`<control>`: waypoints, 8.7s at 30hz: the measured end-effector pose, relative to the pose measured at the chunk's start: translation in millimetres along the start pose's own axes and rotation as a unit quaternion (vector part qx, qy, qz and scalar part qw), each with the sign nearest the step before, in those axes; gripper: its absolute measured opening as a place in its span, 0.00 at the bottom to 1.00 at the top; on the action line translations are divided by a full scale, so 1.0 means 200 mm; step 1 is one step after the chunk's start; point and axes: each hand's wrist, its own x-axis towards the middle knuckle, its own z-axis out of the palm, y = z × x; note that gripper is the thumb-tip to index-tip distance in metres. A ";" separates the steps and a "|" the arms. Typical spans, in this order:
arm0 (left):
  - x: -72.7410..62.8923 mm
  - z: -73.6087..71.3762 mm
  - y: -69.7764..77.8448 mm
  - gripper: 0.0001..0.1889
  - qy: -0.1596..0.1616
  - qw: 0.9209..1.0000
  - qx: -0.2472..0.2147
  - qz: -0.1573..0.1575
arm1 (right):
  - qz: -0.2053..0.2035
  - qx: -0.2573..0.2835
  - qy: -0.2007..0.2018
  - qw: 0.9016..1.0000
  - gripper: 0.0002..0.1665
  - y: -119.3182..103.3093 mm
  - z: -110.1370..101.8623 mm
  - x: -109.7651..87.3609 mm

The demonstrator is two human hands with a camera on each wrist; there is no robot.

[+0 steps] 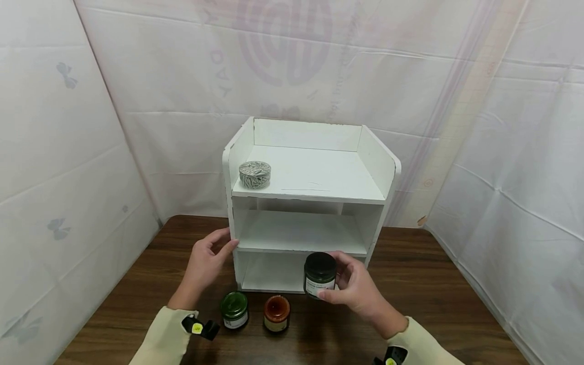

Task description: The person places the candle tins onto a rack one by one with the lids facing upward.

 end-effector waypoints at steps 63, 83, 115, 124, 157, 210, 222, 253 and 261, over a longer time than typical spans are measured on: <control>0.00 -0.01 0.01 0.23 -0.011 1.000 0.000 0.000 | 0.054 -0.093 -0.040 0.993 0.40 -0.38 -0.03 0.22; 0.00 -0.01 0.01 0.24 -0.012 1.000 0.001 -0.011 | 0.051 -0.130 -0.033 0.990 0.39 -0.49 -0.02 0.32; 0.00 0.00 0.00 0.24 -0.008 1.000 0.003 -0.007 | 0.038 -0.161 -0.007 0.986 0.36 -0.63 0.01 0.50; 0.00 0.00 0.01 0.23 -0.007 1.000 0.001 -0.013 | 0.032 -0.158 0.007 0.987 0.36 -0.67 0.01 0.57; 0.00 0.00 0.01 0.24 -0.010 1.000 0.003 -0.012 | 0.042 -0.154 0.021 0.987 0.31 -0.68 -0.01 0.81; -0.01 -0.01 0.01 0.24 -0.010 1.000 0.008 -0.009 | 0.146 -0.155 0.005 0.977 0.30 -0.68 -0.05 1.02; 0.00 -0.01 0.00 0.23 -0.008 1.000 0.008 -0.004 | 0.149 -0.190 -0.002 0.971 0.31 -0.66 -0.05 1.01; 0.00 -0.01 0.00 0.23 -0.007 1.000 0.016 -0.006 | 0.146 -0.222 -0.010 0.964 0.38 -0.68 -0.04 0.98; -0.01 -0.01 0.00 0.23 -0.007 1.000 0.009 -0.003 | 0.143 -0.199 0.007 0.970 0.44 -0.69 -0.05 0.94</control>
